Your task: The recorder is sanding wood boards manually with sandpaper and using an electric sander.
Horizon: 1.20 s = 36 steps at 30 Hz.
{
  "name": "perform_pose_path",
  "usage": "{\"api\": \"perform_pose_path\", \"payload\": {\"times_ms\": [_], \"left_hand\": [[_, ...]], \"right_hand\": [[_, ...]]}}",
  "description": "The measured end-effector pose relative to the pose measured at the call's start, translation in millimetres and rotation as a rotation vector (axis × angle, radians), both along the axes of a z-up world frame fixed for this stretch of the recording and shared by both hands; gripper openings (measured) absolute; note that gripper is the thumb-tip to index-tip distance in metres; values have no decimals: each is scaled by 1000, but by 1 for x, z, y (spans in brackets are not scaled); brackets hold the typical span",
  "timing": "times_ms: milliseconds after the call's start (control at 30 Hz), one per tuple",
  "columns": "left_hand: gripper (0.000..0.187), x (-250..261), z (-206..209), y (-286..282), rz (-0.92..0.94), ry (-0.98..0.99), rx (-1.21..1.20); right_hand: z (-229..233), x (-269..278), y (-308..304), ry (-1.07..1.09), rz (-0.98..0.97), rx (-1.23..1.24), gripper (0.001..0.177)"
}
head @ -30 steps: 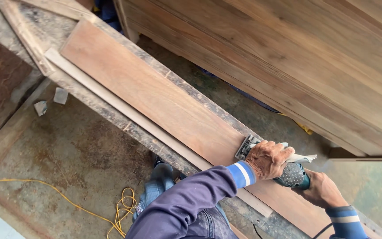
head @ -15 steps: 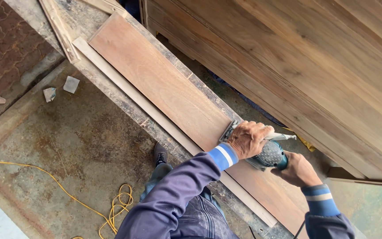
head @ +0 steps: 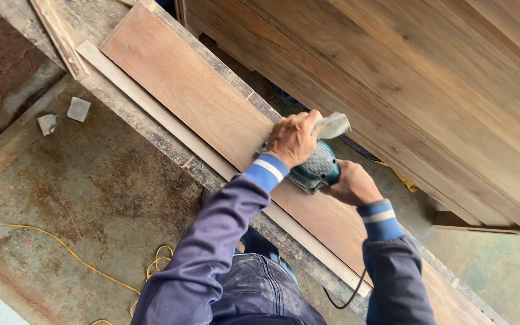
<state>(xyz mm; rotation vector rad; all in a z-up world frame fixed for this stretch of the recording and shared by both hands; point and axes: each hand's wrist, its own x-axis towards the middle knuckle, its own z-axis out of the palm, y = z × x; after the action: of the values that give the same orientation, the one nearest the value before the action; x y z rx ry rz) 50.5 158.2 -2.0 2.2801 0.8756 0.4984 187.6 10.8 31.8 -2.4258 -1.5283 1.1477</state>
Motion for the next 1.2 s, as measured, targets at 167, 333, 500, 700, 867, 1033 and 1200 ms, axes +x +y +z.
{"api": "perform_pose_path", "payload": {"times_ms": [167,333,500,700,867,1033,1200], "left_hand": [[19,-15,1,36,6,1,-4],[16,-32,5,49,36,12,54],[17,-51,4,34,54,-12,117],[13,-60,0,-3,46,-49,80],[11,-60,2,-47,40,-85,104],[12,-62,3,-88,20,-120,75],[18,-75,20,-102,-32,-32,51]], "right_hand": [[-4,-13,33,43,7,27,41],[5,-31,48,24,26,26,41],[6,-42,37,27,73,56,41],[13,-53,3,160,38,109,38],[5,-49,-41,132,-1,35,35],[1,-51,-82,108,-41,-54,38],[6,-68,-100,99,-113,-122,35]]}}
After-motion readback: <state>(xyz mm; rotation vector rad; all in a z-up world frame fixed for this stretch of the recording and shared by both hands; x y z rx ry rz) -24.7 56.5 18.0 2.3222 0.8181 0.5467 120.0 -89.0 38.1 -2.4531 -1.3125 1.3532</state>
